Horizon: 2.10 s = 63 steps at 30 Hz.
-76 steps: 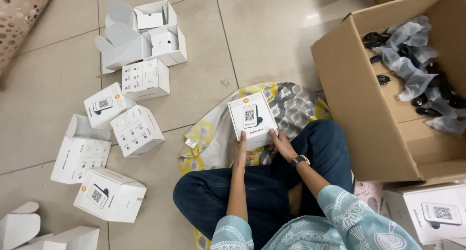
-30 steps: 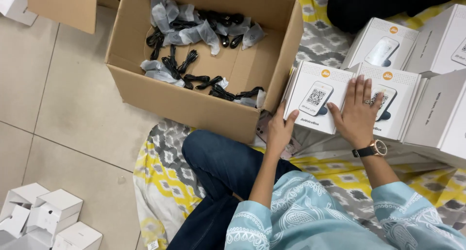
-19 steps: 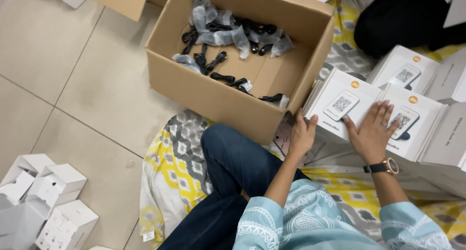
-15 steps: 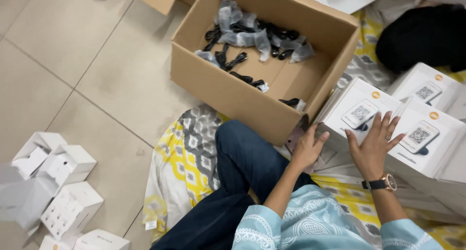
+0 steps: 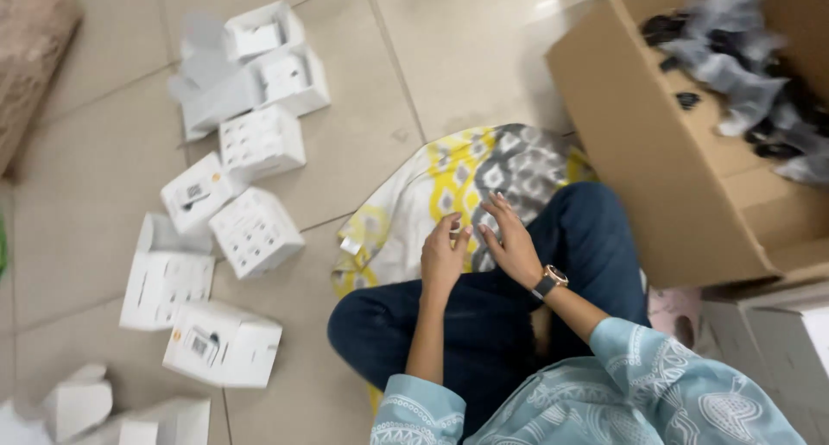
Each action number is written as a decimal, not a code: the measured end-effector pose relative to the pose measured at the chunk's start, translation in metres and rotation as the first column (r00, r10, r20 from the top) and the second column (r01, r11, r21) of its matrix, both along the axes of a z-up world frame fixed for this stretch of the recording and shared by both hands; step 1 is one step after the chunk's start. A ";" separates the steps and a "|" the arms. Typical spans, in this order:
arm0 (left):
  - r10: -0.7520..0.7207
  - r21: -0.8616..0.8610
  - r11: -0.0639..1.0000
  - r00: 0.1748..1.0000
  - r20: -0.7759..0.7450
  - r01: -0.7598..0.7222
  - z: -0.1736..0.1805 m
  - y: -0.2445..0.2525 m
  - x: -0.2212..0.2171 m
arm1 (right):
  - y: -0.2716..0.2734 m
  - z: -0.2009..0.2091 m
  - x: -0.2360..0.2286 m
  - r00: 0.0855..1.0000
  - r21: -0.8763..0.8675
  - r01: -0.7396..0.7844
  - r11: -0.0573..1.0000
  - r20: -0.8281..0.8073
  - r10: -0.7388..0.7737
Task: The person packs electronic devices and their cables into small white retail boxes.
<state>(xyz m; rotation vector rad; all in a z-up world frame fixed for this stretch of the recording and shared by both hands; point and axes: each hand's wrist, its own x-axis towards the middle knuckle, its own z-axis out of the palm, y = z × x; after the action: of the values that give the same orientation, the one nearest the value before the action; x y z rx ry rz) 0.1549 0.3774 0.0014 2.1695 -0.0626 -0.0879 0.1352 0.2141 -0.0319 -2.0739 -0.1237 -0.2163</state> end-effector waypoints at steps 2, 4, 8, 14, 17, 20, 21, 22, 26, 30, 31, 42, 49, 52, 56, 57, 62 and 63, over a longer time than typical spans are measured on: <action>0.116 0.085 0.989 0.993 0.038 -0.119 -0.006 0.051 0.005 | 0.040 -0.039 0.028 0.986 -0.086 -0.154 0.984 -0.072 0.149; 0.209 0.167 0.961 0.975 0.078 -0.219 -0.012 0.099 0.007 | 0.081 -0.070 0.049 0.952 -0.172 -0.294 0.940 -0.142 0.272; 0.335 0.313 0.888 0.940 0.065 -0.338 -0.025 0.181 0.023 | 0.137 -0.090 0.067 0.765 -0.541 -0.625 0.564 -0.568 0.303; 0.589 0.480 0.681 0.803 0.090 -0.553 -0.089 0.285 0.063 | 0.157 -0.116 0.059 0.774 -0.685 -0.615 0.390 -0.619 0.133; 0.695 0.570 0.563 0.716 0.067 -0.599 -0.084 0.322 0.086 | 0.165 -0.130 0.060 0.820 -0.770 -0.566 0.293 -0.563 0.104; 0.780 0.583 0.547 0.618 -0.095 -0.601 -0.089 0.353 0.103 | 0.166 -0.173 0.062 0.874 -0.841 -0.485 0.241 -0.475 0.102; 0.800 0.590 0.551 0.574 -0.173 -0.590 -0.094 0.363 0.110 | 0.166 -0.191 0.064 0.903 -0.874 -0.430 0.227 -0.415 0.113; 0.798 0.587 0.555 0.576 -0.175 -0.590 -0.093 0.363 0.110 | 0.167 -0.192 0.064 0.904 -0.875 -0.428 0.225 -0.414 0.110; 0.843 0.559 0.516 0.501 -0.197 -0.649 -0.096 0.361 0.115 | 0.180 -0.130 0.065 0.862 -0.838 -0.504 0.209 -0.501 0.075; 0.871 0.507 0.484 0.450 -0.198 -0.713 -0.093 0.371 0.117 | 0.176 -0.182 0.060 0.915 -0.878 -0.403 0.259 -0.394 0.088; 0.864 0.504 0.495 0.462 -0.200 -0.708 -0.101 0.375 0.114 | 0.175 -0.189 0.059 0.917 -0.879 -0.398 0.261 -0.393 0.075; 0.698 -0.270 0.548 0.611 -0.373 -0.791 -0.039 0.295 0.106 | 0.152 -0.069 0.066 0.764 -0.686 -0.643 0.341 -0.606 0.221; 0.438 -0.461 0.765 0.888 -0.140 -0.450 0.036 0.135 0.079 | 0.073 -0.103 0.091 0.549 0.309 -0.459 0.833 -0.638 0.540; 0.367 -0.292 0.909 0.901 0.230 -0.295 0.040 0.068 0.057 | 0.016 -0.048 0.092 0.783 0.610 -0.143 0.779 -0.412 0.466; 0.153 -0.037 0.987 0.850 0.504 -0.156 0.009 0.009 0.030 | -0.032 -0.007 0.094 0.914 0.679 -0.128 0.723 -0.202 0.352; 0.086 0.012 0.994 0.857 0.508 -0.107 -0.001 -0.001 0.023 | -0.039 0.004 0.093 0.933 0.646 -0.081 0.759 -0.219 0.286; 0.033 0.038 0.998 0.902 0.431 -0.055 -0.037 0.003 0.025 | -0.047 -0.001 0.091 0.973 0.265 -0.153 0.952 -0.128 0.192; 0.063 0.005 0.997 0.898 0.436 -0.073 -0.033 0.006 0.028 | -0.044 0.004 0.091 0.971 0.101 -0.238 0.966 0.010 0.238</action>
<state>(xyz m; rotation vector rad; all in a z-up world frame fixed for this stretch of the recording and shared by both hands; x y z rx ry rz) 0.1833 0.3837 -0.0316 2.1721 -0.2429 0.4439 0.2261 0.1698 -0.0276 -1.9374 -0.3514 -0.0711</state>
